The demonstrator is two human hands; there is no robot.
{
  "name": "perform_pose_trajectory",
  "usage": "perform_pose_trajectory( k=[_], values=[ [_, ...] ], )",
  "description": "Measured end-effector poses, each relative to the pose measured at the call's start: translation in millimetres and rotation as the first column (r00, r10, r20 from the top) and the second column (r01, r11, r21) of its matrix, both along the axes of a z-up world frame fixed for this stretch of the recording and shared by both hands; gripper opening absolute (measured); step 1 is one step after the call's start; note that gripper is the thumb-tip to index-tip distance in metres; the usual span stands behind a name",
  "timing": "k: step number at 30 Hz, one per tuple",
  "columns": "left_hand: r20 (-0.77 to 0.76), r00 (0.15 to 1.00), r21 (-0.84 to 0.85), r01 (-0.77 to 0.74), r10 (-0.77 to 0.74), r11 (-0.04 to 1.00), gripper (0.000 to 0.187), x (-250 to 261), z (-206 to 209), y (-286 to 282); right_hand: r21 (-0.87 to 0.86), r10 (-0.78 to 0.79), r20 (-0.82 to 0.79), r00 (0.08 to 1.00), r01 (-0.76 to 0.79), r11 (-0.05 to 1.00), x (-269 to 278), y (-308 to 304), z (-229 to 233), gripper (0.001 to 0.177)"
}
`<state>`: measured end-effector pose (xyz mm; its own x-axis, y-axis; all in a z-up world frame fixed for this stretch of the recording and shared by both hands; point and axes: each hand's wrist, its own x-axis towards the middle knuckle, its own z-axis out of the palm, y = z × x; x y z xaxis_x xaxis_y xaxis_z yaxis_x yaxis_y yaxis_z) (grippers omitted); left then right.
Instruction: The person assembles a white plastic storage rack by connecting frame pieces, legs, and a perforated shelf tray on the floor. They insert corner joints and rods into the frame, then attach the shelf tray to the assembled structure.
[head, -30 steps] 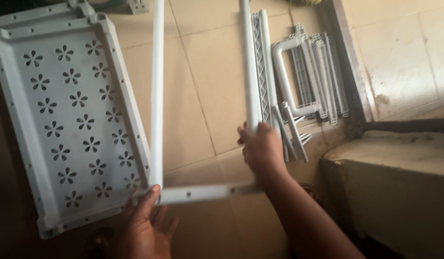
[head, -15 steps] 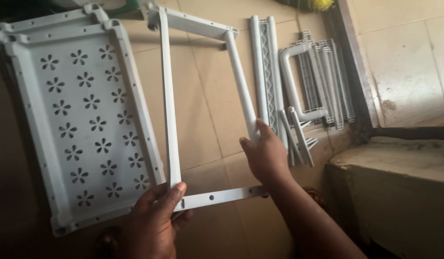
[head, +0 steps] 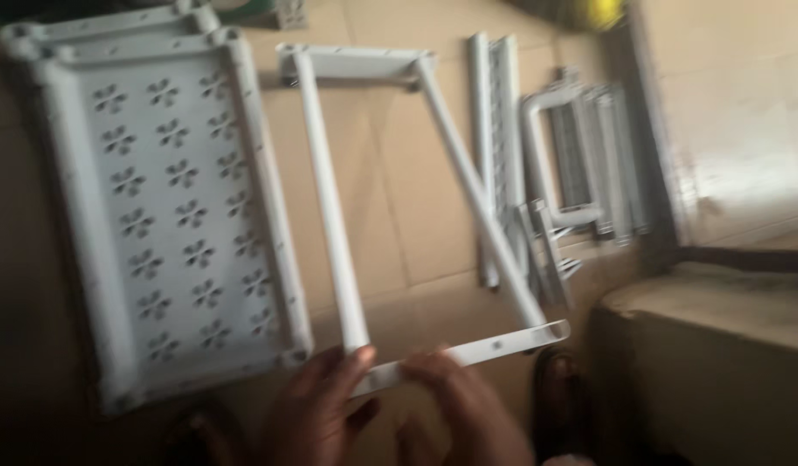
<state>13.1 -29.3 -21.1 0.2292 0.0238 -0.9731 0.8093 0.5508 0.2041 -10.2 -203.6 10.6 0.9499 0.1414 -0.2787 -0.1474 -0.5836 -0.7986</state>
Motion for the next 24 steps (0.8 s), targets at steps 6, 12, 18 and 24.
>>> perform_pose_trajectory(
  k=[6, 12, 18, 24],
  values=[
    [-0.031, 0.972, 0.056, 0.236, -0.234, 0.97, 0.043, 5, 24, -7, -0.314, 0.099, -0.04, 0.994, -0.107, 0.943, 13, -1, 3, 0.047],
    [0.035, 0.962, -0.057, 0.274, -0.272, 0.96, 0.04, 5, 32, -18, -0.293, 0.202, -0.116, 0.972, -0.228, 0.929, 33, -8, 11, 0.046],
    [0.134, 0.983, -0.125, 0.142, -0.125, 0.982, 0.037, 0, 23, -21, -0.202, 0.231, -0.206, 0.951, -0.272, 0.941, 47, -4, 25, 0.05],
    [0.018, 1.0, -0.224, -0.013, 0.018, 0.974, 0.035, 4, 21, -28, -0.258, 0.262, -0.226, 0.938, -0.317, 0.912, 49, -14, 23, 0.055]
  ],
)
